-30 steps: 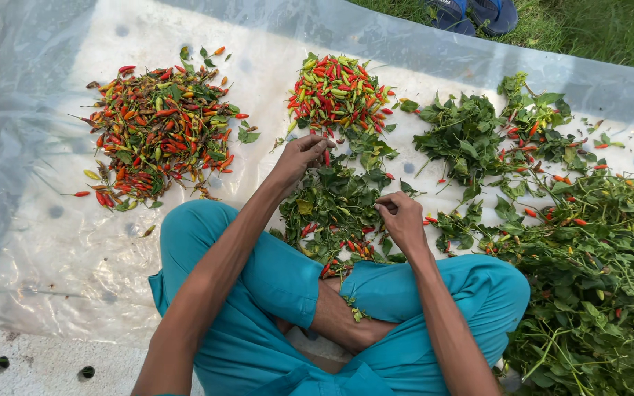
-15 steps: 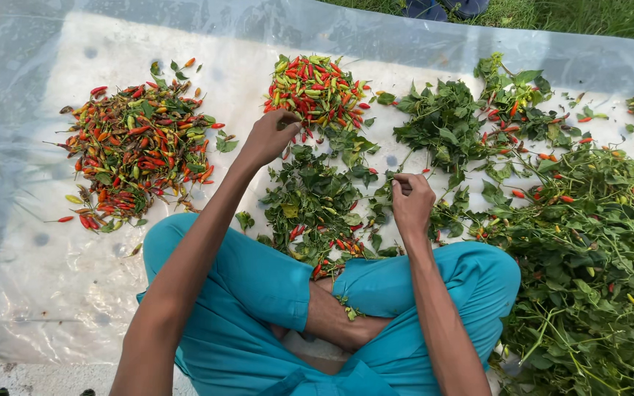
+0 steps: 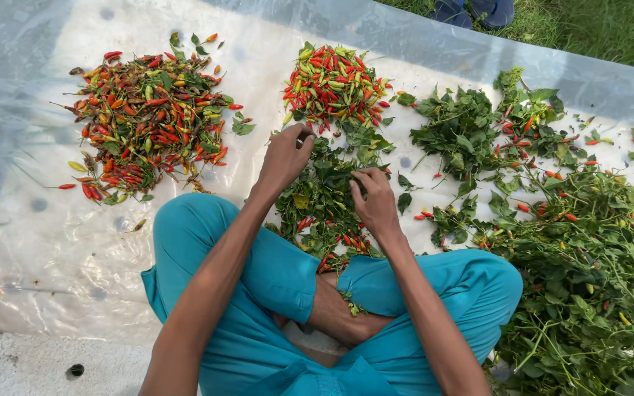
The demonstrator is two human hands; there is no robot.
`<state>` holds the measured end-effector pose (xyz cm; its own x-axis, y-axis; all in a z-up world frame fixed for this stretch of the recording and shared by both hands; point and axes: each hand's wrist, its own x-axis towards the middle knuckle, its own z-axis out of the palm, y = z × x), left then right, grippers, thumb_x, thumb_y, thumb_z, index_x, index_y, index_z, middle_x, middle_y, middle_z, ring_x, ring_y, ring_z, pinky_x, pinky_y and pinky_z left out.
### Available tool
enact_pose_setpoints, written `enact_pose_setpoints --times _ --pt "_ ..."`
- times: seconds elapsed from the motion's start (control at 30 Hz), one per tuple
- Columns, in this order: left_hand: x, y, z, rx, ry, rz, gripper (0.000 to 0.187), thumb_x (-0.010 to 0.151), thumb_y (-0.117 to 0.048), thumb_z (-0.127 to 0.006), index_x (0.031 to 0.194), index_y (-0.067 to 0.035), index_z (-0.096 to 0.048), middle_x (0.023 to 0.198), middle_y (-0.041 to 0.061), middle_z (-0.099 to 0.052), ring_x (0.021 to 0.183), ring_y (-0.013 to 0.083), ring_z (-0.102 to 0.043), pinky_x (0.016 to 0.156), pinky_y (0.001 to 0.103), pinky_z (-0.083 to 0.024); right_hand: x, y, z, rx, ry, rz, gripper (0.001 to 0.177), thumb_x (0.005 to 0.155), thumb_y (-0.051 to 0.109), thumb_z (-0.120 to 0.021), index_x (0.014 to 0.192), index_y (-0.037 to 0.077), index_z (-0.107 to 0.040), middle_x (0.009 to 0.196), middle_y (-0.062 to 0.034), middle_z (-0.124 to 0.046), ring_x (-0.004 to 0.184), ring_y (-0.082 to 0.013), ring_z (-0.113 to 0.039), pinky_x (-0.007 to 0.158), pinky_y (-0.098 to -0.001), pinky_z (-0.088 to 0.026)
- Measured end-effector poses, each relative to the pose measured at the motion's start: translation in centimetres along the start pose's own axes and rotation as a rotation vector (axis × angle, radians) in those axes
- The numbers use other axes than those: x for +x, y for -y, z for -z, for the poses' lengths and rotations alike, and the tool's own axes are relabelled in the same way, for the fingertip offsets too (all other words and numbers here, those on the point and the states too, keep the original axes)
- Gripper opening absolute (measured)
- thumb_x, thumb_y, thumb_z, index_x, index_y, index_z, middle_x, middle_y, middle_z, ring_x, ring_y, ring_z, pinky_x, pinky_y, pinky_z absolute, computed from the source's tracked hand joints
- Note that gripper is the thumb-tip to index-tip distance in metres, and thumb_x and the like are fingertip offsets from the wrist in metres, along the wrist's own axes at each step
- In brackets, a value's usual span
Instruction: The person sits cross-legged on a white sheet outdoors and sorts through a pile of green chili stems and leaves. They pick individual red and green chilies from the bunches and place them into separate piles on the sheet, separating the fruit from the plant matter.
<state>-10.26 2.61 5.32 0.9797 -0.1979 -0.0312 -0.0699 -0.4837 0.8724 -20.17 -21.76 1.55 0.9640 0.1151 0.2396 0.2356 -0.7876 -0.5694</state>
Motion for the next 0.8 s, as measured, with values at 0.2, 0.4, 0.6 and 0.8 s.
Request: enact_pose_setpoints --times 0.2,0.4,0.6,0.8 --pt "-0.8 0.3 -0.3 0.036 -0.034 -0.016 0.028 0.111 -0.025 -0.062 0.122 -0.006 -0.08 0.108 0.019 -0.08 0.099 0.0396 -0.082 0.088 0.058 -0.063 1.5 -2.1 -6.3 -0.191 0.061 -0.048 0.04 0.103 0.024 -0.083 0.14 0.011 -0.075 0.122 -0.0134 -0.059 0.12 -0.0406 -0.069 0.09 -0.0537 -0.064" --pt "-0.6 0.2 -0.4 0.009 -0.048 -0.041 0.026 0.11 -0.023 -0.062 0.12 -0.006 -0.079 0.107 0.021 -0.08 0.099 0.0431 -0.082 0.088 0.059 -0.063 2.2 -2.3 -0.3 0.334 -0.035 -0.285 0.034 0.105 -0.002 -0.068 0.135 0.011 -0.079 0.121 -0.0175 -0.069 0.12 -0.0506 -0.072 0.09 -0.0607 -0.065" --pt "-0.4 1.1 -1.9 0.091 0.014 -0.08 0.019 0.107 -0.014 -0.067 0.118 -0.008 -0.08 0.103 0.016 -0.079 0.097 0.0399 -0.081 0.088 0.06 -0.063 2.1 -3.1 1.1 0.301 -0.038 -0.352 0.037 0.097 0.006 -0.072 0.127 0.024 -0.085 0.12 -0.0103 -0.077 0.117 -0.0377 -0.077 0.094 -0.0469 -0.068" --pt "-0.2 1.9 -2.4 0.128 0.047 -0.074 0.017 0.106 -0.016 -0.068 0.117 -0.011 -0.08 0.103 0.014 -0.078 0.098 0.0416 -0.081 0.088 0.062 -0.062 1.5 0.4 -4.6 0.277 0.057 -0.14 0.026 0.108 0.01 -0.071 0.133 0.01 -0.08 0.115 -0.0141 -0.071 0.121 -0.044 -0.073 0.095 -0.0621 -0.065"
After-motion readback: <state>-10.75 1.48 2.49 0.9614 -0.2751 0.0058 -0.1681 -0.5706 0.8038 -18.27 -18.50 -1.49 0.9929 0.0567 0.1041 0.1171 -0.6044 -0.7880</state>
